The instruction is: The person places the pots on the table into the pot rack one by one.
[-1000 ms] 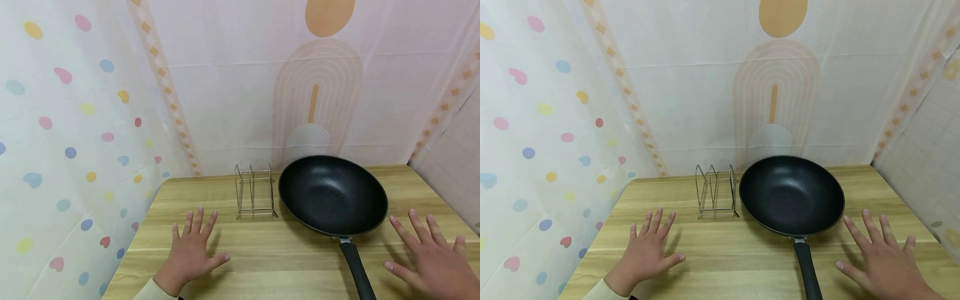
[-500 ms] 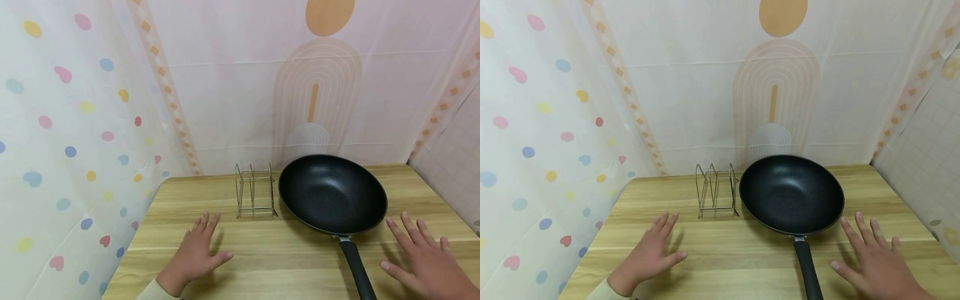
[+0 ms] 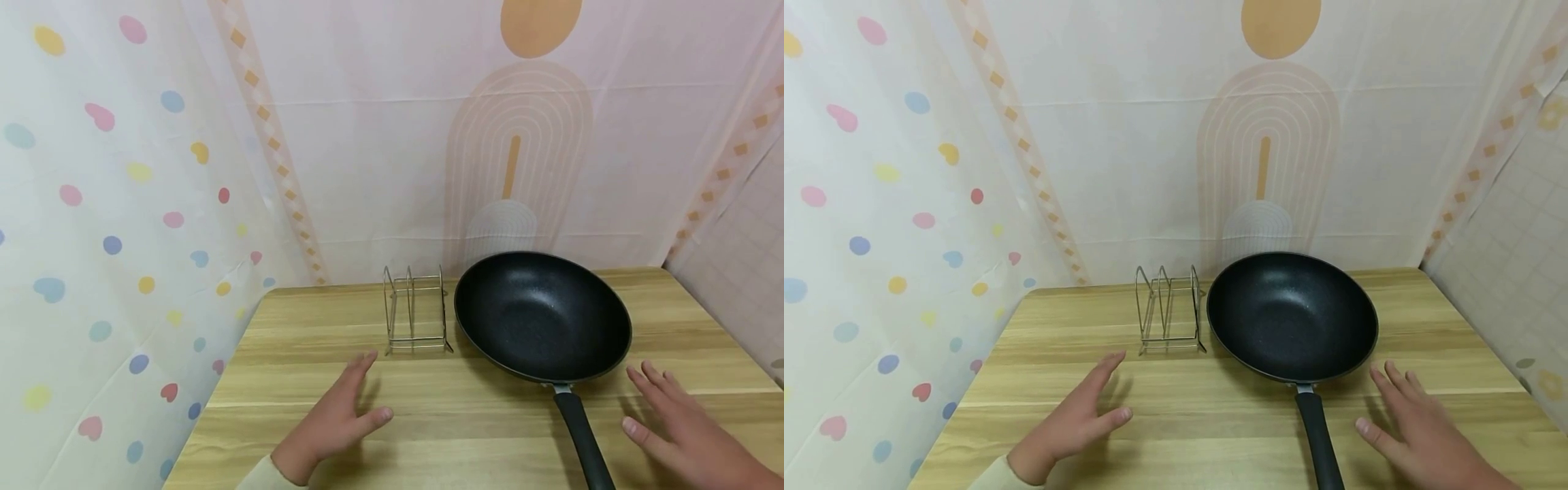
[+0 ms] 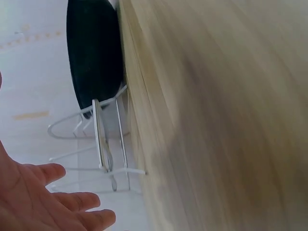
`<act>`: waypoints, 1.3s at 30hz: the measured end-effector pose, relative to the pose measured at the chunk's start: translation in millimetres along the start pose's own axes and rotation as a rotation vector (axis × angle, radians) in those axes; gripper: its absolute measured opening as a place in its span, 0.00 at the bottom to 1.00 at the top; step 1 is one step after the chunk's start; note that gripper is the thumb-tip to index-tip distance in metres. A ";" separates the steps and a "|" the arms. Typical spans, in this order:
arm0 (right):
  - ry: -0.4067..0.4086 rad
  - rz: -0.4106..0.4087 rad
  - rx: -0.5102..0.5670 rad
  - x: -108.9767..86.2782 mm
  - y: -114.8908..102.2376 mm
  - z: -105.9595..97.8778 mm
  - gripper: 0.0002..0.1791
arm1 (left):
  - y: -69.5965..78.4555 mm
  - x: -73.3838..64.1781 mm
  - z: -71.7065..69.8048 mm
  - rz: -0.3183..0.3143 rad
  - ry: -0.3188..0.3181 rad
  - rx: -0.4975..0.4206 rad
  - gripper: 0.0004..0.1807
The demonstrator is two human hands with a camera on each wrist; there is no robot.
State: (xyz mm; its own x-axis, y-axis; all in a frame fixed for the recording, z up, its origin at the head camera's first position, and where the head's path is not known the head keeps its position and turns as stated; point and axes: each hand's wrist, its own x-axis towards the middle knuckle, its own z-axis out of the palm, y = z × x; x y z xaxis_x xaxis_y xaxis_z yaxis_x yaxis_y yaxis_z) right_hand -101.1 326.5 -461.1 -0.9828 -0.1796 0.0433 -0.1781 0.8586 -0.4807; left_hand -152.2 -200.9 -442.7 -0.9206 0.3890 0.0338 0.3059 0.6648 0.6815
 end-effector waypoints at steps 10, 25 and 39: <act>-0.204 0.105 0.275 3.5 -13.2 -11.0 0.36 | 13.0 6.9 10.6 0.048 -0.045 -0.188 0.46; -0.385 0.086 0.649 7.8 -10.4 -9.5 0.39 | 19.6 16.5 25.2 0.087 -0.157 -0.482 0.45; -0.628 0.118 1.149 10.1 -2.2 0.0 0.46 | 28.2 19.8 34.2 0.015 -0.307 -0.761 0.45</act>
State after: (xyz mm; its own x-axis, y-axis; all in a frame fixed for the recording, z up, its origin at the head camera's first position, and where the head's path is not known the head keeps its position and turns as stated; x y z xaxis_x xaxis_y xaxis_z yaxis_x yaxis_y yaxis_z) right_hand -110.6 322.8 -459.5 -0.7436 -0.5910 -0.3126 0.3569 0.0446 -0.9331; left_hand -153.5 -152.7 -447.9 -0.7768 0.6247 -0.0791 -0.0322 0.0860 0.9958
